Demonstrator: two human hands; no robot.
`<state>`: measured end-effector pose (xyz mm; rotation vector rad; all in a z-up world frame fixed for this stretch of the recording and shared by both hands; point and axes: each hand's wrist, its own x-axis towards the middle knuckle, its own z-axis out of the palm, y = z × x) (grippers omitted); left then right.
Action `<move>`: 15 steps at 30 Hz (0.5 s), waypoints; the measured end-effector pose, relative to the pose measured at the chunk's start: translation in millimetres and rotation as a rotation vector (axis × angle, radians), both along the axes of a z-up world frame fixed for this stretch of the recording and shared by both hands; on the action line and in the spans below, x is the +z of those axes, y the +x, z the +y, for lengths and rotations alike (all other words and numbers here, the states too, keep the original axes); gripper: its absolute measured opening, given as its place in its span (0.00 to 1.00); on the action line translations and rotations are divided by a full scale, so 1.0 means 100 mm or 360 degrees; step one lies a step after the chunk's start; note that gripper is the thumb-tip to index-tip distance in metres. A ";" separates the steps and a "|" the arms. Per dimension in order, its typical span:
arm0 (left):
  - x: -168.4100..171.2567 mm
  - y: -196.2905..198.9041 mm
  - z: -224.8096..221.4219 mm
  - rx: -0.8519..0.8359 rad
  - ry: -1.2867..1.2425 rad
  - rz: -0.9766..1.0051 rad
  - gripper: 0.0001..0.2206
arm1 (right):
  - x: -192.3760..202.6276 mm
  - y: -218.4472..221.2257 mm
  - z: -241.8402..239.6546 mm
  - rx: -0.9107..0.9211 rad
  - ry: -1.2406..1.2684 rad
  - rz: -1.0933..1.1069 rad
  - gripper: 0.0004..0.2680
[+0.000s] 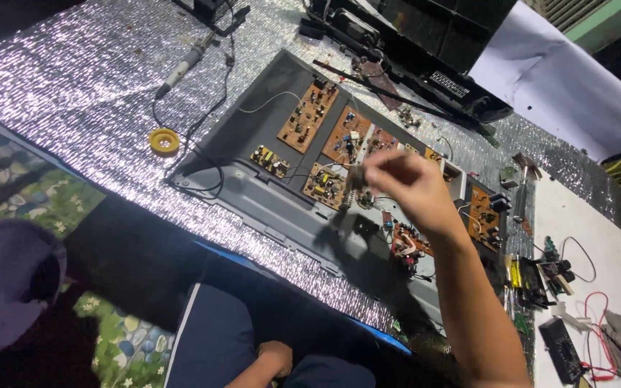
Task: Repairing a television by connecting internal wiring harnesses and adjusting circuit board placements.
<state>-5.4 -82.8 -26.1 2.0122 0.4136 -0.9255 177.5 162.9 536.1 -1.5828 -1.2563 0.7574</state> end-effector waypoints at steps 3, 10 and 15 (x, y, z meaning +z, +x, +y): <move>0.26 0.15 0.64 0.0010 -0.0012 -0.0028 0.13 | -0.07 -0.15 -0.43 0.0301 -0.0065 -0.0162 0.05; 0.07 0.12 0.56 0.0914 -0.0158 -0.1086 0.08 | -0.57 -0.74 -1.42 0.0001 -0.0212 -0.0437 0.07; 1.92 -0.27 1.07 0.2016 -0.1393 -0.0451 0.23 | -1.32 -0.99 -2.03 -0.0110 -0.0482 -0.0112 0.04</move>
